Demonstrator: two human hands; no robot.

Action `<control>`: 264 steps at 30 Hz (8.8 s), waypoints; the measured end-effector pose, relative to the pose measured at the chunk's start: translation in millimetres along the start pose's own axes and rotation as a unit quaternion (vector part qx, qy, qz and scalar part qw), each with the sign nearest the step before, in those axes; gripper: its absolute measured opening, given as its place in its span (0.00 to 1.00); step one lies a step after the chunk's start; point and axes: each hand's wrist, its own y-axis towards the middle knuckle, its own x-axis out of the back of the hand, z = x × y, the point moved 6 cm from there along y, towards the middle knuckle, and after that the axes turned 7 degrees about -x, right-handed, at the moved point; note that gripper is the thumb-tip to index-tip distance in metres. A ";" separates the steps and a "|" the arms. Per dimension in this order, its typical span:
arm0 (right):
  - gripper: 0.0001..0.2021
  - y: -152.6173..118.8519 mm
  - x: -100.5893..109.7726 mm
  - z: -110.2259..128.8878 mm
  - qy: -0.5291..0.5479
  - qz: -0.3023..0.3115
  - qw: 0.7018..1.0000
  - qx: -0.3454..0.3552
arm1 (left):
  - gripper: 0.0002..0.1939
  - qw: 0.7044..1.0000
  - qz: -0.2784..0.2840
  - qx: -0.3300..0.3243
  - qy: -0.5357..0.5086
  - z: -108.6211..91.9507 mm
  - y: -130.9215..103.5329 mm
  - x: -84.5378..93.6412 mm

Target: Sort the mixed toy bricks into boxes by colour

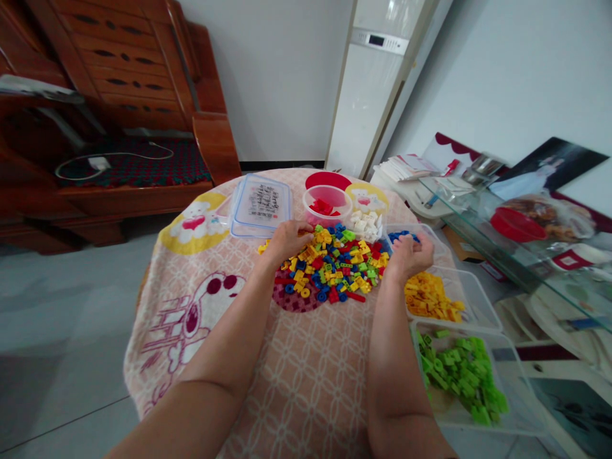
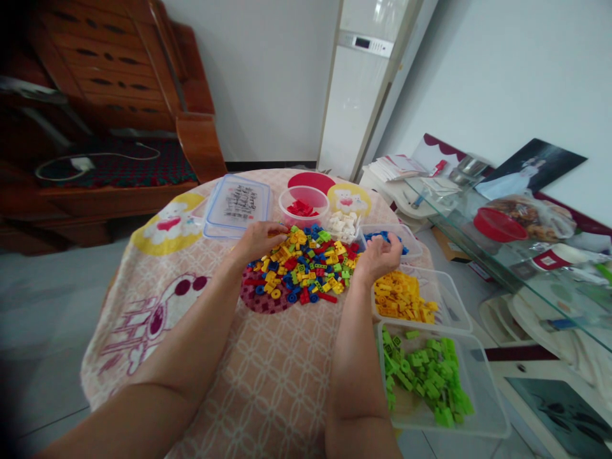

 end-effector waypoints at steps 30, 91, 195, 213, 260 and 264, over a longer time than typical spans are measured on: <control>0.19 19.5 -2.7 2.1 -0.365 0.134 0.919 0.059 | 0.17 1.000 0.004 -0.002 -0.007 0.6 1.0 0.1; 0.22 -5.9 -42.1 23.3 0.106 0.170 0.973 0.116 | 0.17 1.000 0.004 -0.003 0.019 5.1 1.6 -1.8; 0.14 -80.7 -68.5 41.9 -0.302 0.320 0.864 0.245 | 0.16 0.997 0.018 0.005 0.076 1.1 1.2 -8.3; 0.15 -89.0 -77.8 41.5 -0.386 0.295 0.845 0.225 | 0.16 0.997 0.022 -0.006 0.074 0.9 1.8 -9.7; 0.12 -53.2 -47.3 30.5 -0.356 0.357 0.846 0.174 | 0.16 0.998 0.023 0.008 0.057 -0.5 0.2 -7.0; 0.11 -58.8 -50.0 32.8 -0.361 0.363 0.839 0.186 | 0.17 0.998 0.018 0.007 0.057 0.7 0.5 -7.4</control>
